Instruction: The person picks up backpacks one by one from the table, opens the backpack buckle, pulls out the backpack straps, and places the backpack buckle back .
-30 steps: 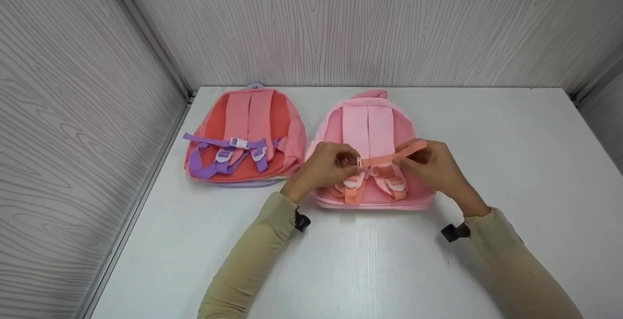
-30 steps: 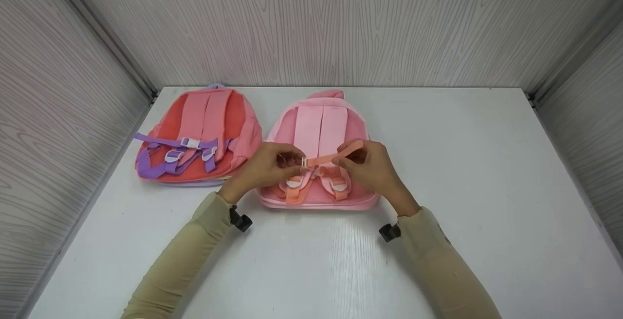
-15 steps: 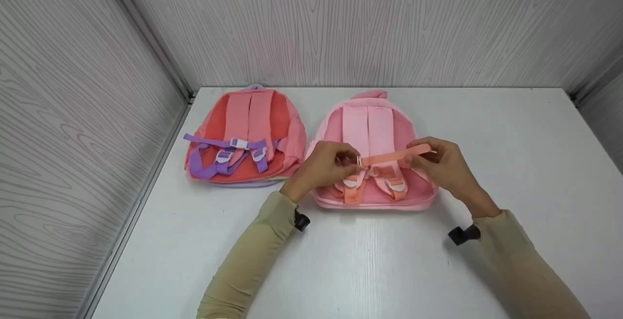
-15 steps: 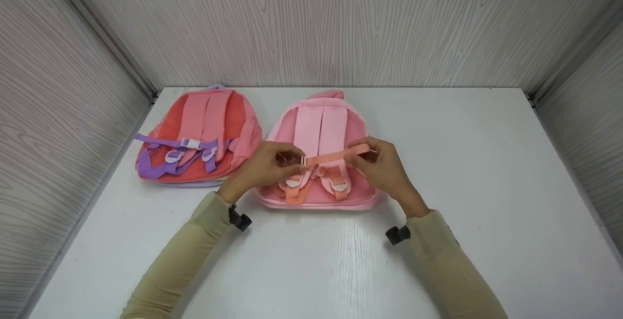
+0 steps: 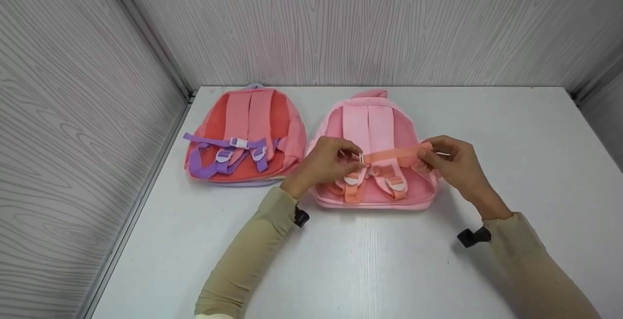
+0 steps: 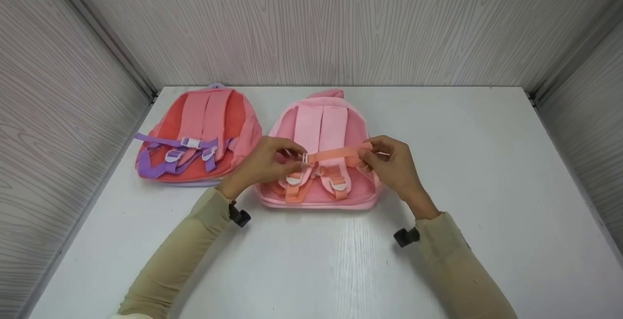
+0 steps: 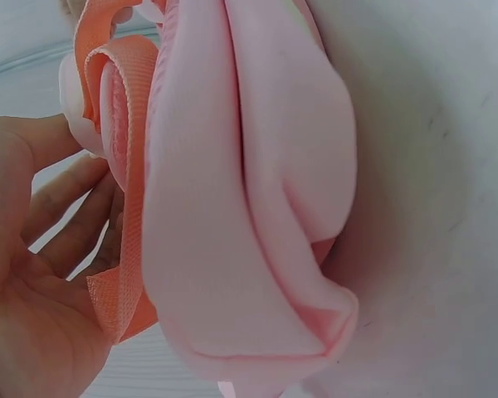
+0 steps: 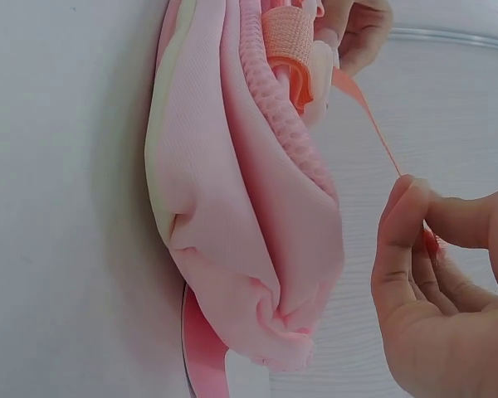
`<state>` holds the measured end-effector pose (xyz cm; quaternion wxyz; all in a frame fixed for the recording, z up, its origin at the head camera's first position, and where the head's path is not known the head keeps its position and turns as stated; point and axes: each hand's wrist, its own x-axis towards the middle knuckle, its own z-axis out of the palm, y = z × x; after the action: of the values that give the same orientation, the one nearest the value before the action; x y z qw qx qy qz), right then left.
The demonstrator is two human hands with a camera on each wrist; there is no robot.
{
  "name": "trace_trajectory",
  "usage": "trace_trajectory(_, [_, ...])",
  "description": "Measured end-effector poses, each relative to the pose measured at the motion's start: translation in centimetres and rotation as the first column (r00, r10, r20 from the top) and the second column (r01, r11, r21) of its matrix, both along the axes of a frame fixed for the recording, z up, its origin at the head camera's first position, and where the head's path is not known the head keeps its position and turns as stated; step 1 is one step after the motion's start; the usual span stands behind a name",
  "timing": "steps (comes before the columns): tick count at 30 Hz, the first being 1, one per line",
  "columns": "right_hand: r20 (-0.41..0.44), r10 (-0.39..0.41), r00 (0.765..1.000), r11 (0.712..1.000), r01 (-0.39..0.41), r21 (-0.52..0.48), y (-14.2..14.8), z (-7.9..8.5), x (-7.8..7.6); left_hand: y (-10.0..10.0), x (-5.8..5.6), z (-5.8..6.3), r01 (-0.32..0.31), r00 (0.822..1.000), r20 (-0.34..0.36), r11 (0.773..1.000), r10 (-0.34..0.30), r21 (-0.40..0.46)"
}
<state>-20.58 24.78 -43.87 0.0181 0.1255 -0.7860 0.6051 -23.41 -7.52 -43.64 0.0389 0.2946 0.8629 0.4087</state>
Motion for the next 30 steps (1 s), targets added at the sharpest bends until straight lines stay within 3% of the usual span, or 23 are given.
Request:
trace_trajectory(6, [0.05,-0.02,0.999,0.998,0.023,-0.051,0.4,0.4,0.2,0.0,-0.2,0.2,0.023,1.0,-0.015,1.0,-0.023,0.012])
trace_trajectory(13, [0.066,-0.028,0.997,1.0,0.028,-0.007,0.4,0.3,0.5,0.2,0.0,0.2,0.029,1.0,-0.007,1.0,-0.029,-0.003])
trace_trajectory(30, [0.105,-0.048,0.993,0.999,0.049,-0.007,0.4,0.1,0.6,1.0,-0.1,0.5,0.047,0.999,0.012,0.999,-0.047,-0.009])
